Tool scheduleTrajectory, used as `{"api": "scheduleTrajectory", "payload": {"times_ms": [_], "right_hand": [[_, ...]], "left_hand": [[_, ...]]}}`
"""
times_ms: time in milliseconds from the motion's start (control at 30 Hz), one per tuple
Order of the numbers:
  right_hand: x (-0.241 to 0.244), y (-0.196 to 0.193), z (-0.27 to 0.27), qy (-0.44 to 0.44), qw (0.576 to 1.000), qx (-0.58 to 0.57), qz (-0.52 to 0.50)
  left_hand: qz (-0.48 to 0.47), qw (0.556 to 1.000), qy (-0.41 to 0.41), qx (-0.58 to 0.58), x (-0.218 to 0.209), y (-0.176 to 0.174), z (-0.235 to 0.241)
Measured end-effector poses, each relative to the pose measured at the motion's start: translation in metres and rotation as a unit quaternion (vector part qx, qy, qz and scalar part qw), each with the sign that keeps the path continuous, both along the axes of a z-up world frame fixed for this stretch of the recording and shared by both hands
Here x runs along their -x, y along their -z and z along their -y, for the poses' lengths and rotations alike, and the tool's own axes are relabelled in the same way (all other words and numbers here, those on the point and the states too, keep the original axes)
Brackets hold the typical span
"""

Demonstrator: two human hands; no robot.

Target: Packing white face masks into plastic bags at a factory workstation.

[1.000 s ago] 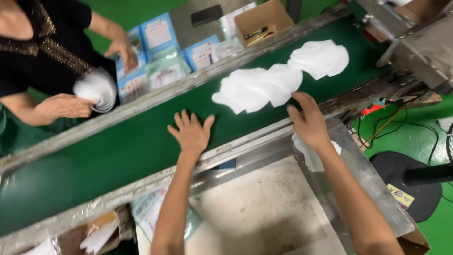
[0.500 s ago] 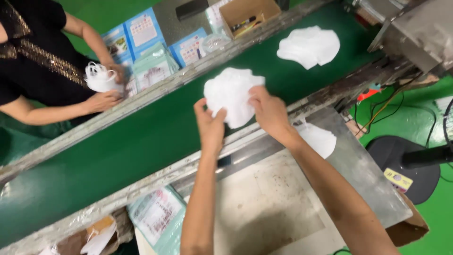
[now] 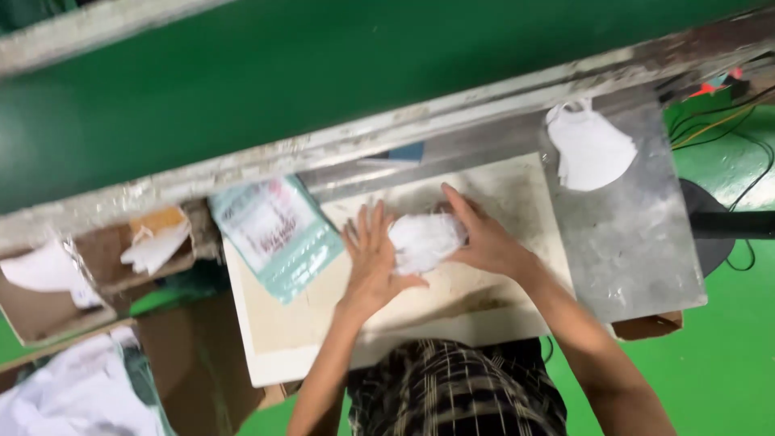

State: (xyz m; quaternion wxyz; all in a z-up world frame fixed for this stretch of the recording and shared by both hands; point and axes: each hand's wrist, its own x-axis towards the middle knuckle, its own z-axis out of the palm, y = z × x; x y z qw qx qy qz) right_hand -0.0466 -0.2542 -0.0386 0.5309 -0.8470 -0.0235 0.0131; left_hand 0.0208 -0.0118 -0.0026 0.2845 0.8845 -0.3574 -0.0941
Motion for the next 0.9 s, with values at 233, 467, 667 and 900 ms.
{"api": "scheduleTrajectory", "payload": {"times_ms": [233,467,667,900], "right_hand": [[0.014,0.019,-0.025,0.020,0.994,-0.001,-0.110],[0.015,0.021,-0.045,-0.028,0.983,0.022,-0.179],[-0.004,-0.010,-0.036,-0.061,0.992,0.046,-0.102],[-0.013,0.011,-0.032,0.002,0.985,-0.002,-0.172]], "left_hand": [[-0.009,0.999,-0.019,0.043,0.011,0.010,-0.005],[-0.066,0.992,-0.023,0.101,0.028,0.065,-0.025],[-0.121,0.951,-0.107,0.264,0.034,0.108,-0.015],[-0.041,0.982,-0.061,0.173,0.030,0.043,0.004]]}}
